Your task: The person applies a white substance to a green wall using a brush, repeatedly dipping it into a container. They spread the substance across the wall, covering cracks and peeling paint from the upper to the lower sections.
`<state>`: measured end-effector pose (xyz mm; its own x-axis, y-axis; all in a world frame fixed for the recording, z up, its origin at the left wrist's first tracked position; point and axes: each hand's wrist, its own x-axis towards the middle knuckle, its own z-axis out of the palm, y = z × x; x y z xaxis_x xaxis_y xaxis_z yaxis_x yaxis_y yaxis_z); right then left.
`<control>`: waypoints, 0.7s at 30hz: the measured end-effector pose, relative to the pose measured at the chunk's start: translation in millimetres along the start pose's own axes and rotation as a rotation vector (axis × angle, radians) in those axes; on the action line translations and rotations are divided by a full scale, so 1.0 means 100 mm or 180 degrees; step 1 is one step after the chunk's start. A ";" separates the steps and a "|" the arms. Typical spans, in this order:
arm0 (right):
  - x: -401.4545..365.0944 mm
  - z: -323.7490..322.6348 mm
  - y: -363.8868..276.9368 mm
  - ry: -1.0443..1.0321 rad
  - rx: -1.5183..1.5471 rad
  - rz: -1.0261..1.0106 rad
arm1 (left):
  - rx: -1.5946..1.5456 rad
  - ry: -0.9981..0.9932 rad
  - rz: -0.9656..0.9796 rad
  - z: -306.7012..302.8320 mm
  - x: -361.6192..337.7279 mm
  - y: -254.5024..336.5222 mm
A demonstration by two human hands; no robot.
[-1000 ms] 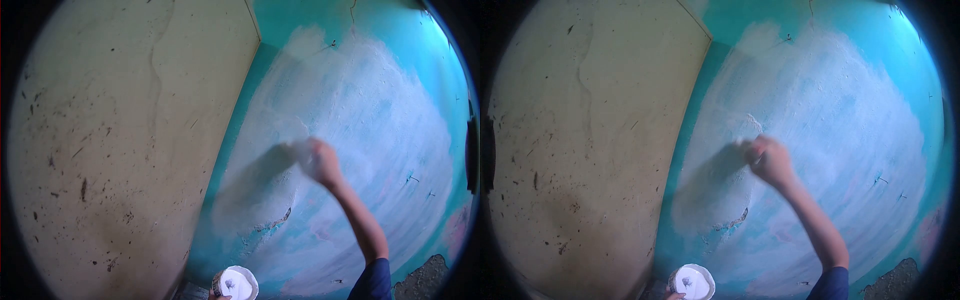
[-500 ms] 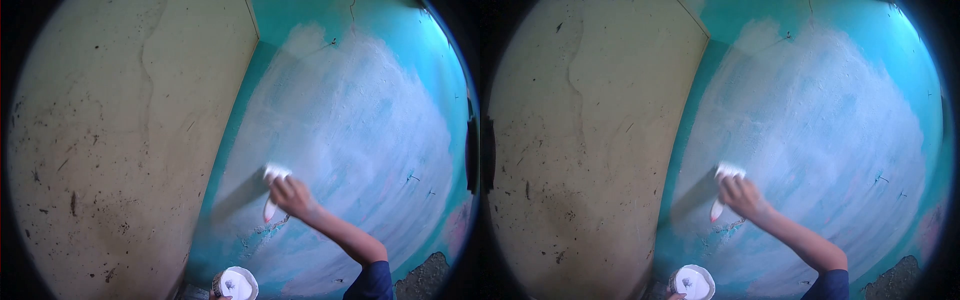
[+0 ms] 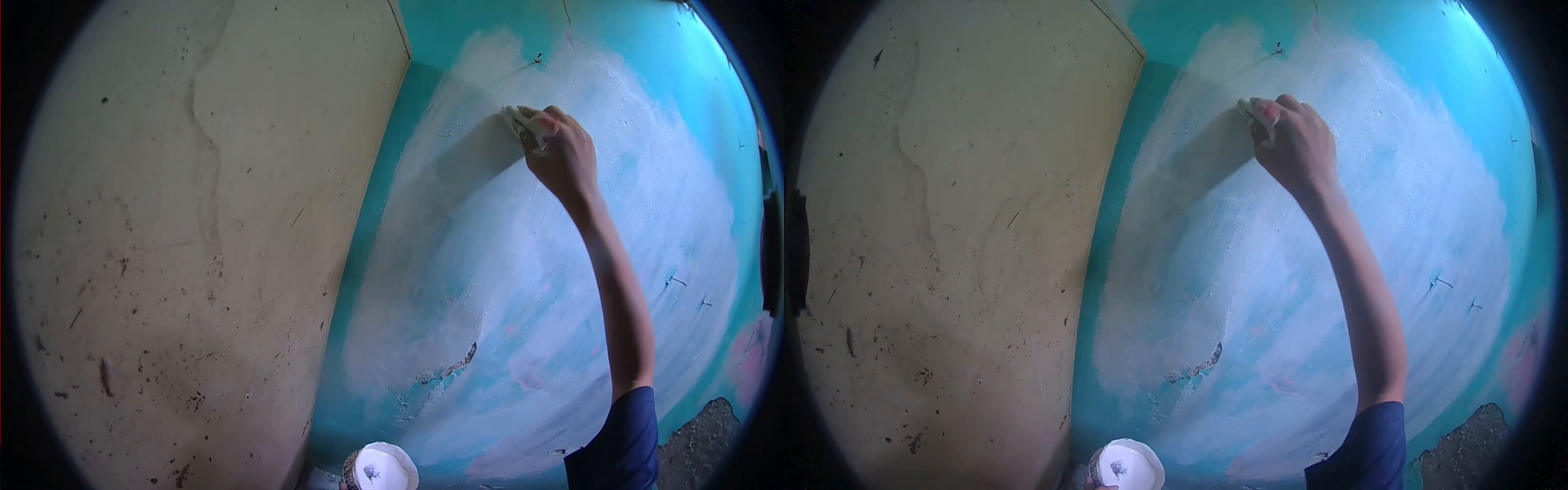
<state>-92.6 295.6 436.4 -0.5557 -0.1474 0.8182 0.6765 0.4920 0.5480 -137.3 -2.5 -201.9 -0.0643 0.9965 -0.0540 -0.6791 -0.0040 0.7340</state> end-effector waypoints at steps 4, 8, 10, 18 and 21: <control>-0.70 0.29 -0.42 0.0415 -0.0389 -0.0797 | 0.0485 -0.0362 0.0765 -0.11 -0.03 -0.04; -1.65 0.39 -1.17 -0.0122 -0.0211 -0.1388 | -0.0468 -0.0395 0.0633 -0.36 0.13 -0.54; -1.99 0.35 -1.41 -0.0649 0.0340 -0.1469 | -0.0335 0.0284 -0.0476 -0.22 0.12 -0.32; -0.87 0.22 -0.63 -0.0840 0.1159 0.0569 | 0.0099 -0.0007 -0.0078 -0.03 -0.02 -0.01; -0.25 0.08 -0.23 -0.0095 0.0385 0.0371 | 0.0199 0.0234 -0.0338 0.01 -0.05 0.01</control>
<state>-97.8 295.0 402.1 -0.4923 -0.0587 0.8685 0.6749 0.6043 0.4234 -136.8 -7.7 -200.5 -0.0494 0.9822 -0.1813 -0.6381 0.1086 0.7622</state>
